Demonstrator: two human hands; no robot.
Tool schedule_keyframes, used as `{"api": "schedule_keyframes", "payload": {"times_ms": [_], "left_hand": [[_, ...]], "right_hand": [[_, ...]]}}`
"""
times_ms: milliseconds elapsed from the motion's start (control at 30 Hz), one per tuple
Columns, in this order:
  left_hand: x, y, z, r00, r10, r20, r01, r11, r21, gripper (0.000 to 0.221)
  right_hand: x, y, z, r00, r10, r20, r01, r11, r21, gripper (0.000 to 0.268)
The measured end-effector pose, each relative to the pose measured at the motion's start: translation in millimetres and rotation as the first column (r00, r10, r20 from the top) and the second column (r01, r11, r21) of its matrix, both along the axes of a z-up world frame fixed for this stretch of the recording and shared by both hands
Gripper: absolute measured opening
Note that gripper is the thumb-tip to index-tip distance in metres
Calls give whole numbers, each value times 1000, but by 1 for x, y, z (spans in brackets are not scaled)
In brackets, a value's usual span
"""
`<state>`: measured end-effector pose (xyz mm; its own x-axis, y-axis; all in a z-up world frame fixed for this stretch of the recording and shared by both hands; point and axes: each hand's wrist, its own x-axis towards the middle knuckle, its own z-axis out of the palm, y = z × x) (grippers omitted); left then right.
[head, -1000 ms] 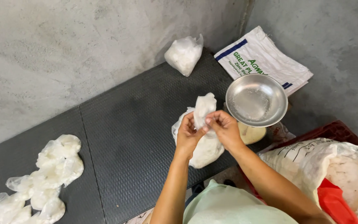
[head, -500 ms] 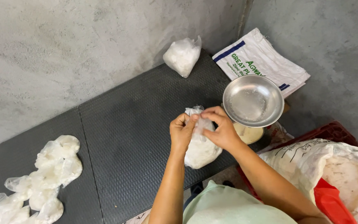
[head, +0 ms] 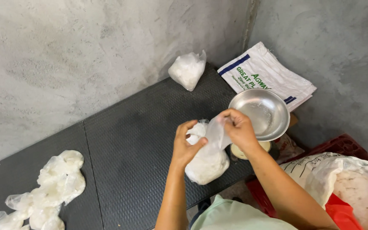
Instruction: Measuring and bagging agricultural powder from a large sack into smaller plastic bags using a scoop and a weighing scale.
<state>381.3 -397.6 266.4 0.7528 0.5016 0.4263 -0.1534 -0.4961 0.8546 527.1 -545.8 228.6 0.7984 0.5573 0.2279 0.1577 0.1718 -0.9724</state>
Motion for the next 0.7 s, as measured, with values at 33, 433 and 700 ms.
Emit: {"api": "schedule_keyframes", "payload": {"times_ms": [33,433,700], "left_hand": [[5,-3,-2,1000,-2,-2,2,1000,-1,52],[29,30,-29,993,-111,30,106,783,-613,10],[52,16,-26,876,-306,373,462,314,-829,29]], "right_hand": [[-3,3,2,1000,-2,-2,2,1000,-1,13],[-8,-8,27,972,2,236,132,825,-550,38],[60,-47,-24,854,-17,-519,50,998,49,20]]}}
